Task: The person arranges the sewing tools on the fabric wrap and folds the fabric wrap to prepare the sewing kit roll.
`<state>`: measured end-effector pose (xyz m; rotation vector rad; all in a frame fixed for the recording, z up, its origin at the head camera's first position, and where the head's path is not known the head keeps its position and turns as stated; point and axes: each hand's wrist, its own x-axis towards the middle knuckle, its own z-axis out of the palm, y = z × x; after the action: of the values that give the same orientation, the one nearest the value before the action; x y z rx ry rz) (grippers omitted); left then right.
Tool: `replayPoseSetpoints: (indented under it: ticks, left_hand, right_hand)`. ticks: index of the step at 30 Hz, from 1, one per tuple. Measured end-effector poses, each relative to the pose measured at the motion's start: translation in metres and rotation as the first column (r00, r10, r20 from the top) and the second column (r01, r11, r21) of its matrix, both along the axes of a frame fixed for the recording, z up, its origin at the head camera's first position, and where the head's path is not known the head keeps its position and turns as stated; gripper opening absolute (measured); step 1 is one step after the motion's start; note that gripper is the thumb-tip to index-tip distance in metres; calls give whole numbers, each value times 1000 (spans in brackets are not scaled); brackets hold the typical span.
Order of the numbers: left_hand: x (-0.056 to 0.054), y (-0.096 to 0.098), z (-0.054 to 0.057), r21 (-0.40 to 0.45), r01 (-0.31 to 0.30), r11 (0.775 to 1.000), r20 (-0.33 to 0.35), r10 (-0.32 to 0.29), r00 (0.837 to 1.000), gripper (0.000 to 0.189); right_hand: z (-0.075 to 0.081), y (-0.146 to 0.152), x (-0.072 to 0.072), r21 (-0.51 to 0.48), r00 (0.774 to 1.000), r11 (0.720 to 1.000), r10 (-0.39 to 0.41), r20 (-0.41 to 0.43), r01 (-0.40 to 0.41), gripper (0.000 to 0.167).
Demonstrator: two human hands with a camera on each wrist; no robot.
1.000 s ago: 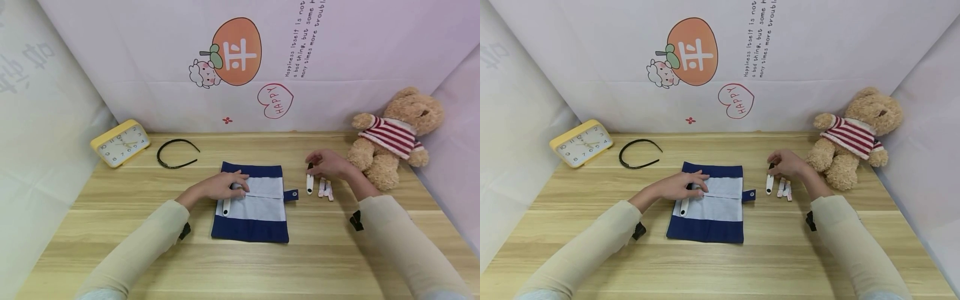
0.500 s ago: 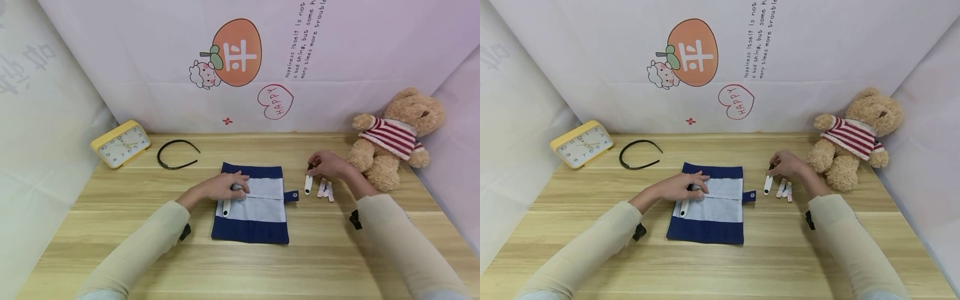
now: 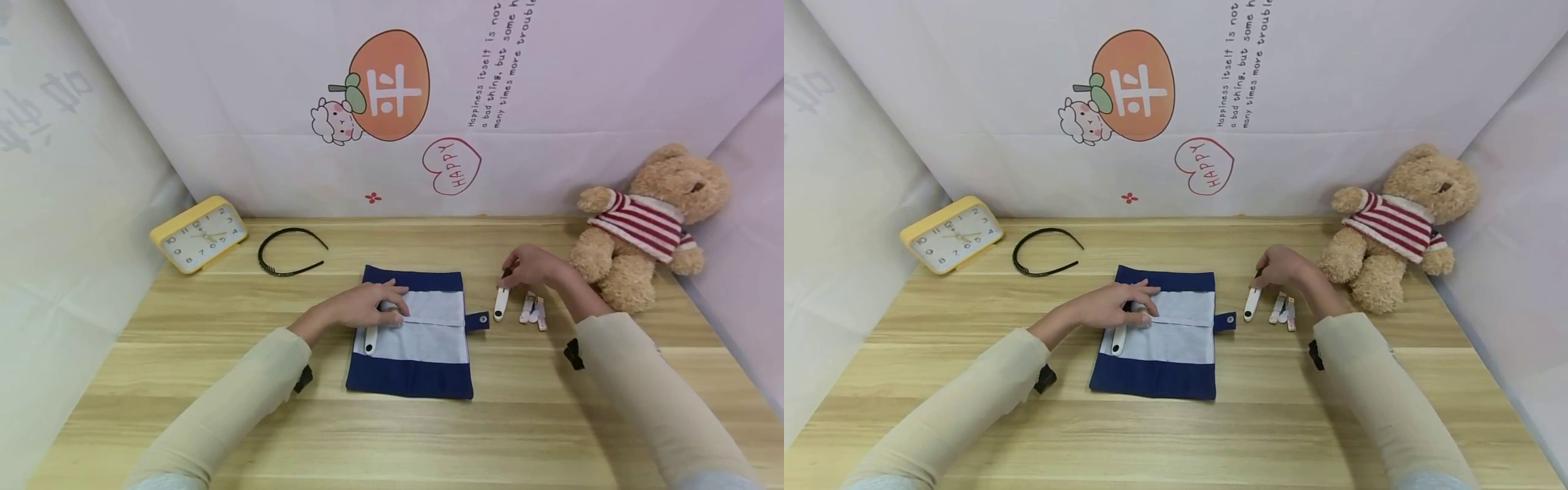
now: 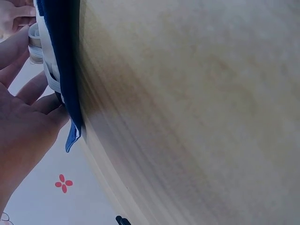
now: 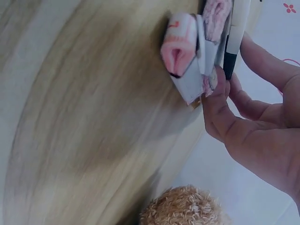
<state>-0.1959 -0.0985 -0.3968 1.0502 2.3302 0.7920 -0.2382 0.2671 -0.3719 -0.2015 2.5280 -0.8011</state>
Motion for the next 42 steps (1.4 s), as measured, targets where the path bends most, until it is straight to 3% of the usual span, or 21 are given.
replayPoseSetpoints:
  ticks: [5,9,18,22,26,35,42]
  left_hand:
    - [-1,-1,0,-13,-4,1000,1,4,1000,23]
    - [-1,0,-1,-11,-8,1000,3,8,1000,23]
    - [1,0,0,-10,-17,1000,17,17,1000,23]
    - [1,0,0,-10,-15,1000,14,15,1000,23]
    - [-1,0,-1,-10,-18,1000,8,18,1000,22]
    - [-1,1,0,-14,-22,1000,14,22,1000,22]
    - [1,1,0,-9,-17,1000,18,17,1000,22]
  right_hand:
    - [0,0,1,-40,999,998,-53,0,53,47]
    - [-2,4,3,-141,994,984,-108,15,109,48]
    - [-6,9,1,-370,980,908,-185,66,196,54]
    - [-1,2,3,-395,977,894,-199,77,214,53]
    - [4,-5,4,-385,977,898,-202,71,214,55]
    - [8,-19,4,-318,979,927,-203,25,201,59]
    - [6,-35,4,-429,982,884,-182,55,187,55]
